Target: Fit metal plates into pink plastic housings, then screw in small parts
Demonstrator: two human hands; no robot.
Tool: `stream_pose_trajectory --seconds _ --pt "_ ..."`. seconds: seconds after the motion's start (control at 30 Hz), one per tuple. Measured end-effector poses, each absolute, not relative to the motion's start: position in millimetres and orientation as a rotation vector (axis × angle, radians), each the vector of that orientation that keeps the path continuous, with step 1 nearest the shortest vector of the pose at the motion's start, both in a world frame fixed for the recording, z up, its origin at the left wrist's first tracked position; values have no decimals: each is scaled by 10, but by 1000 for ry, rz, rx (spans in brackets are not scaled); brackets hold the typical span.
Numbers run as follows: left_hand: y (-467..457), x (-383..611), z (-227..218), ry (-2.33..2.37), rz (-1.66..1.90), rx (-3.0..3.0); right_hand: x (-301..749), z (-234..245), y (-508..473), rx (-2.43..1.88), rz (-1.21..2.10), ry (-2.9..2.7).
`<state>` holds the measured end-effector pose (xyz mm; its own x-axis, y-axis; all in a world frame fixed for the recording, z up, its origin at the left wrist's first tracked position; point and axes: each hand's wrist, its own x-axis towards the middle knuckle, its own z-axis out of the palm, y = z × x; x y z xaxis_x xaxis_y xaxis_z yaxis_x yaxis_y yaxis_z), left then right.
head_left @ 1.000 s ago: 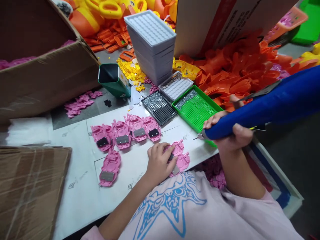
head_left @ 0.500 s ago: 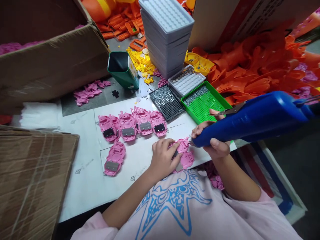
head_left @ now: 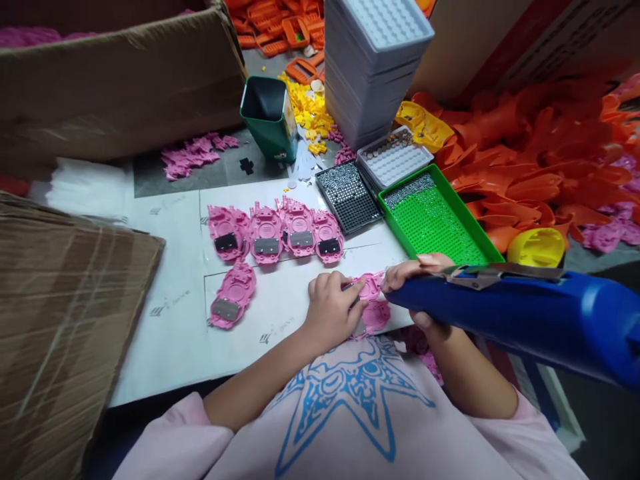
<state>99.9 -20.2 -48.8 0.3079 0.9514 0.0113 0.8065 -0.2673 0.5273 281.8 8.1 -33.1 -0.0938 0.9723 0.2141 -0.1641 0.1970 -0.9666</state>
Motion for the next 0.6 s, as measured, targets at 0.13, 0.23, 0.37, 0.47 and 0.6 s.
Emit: stream_pose_trajectory --seconds 0.13,0.23,0.37,0.47,0.6 --pt "-180 993 -519 1547 506 2187 2743 -234 173 -821 1209 -1252" --pt "-176 968 -559 1524 660 2192 2762 -73 230 -709 1214 -1209" --pt "-193 934 -567 1410 971 2097 2974 243 208 -634 1032 -1115" --pt "-190 976 -498 1198 1114 1995 3239 462 148 -685 850 -1157" --pt "-157 1122 -361 761 929 2130 3584 569 157 -782 570 -1101"
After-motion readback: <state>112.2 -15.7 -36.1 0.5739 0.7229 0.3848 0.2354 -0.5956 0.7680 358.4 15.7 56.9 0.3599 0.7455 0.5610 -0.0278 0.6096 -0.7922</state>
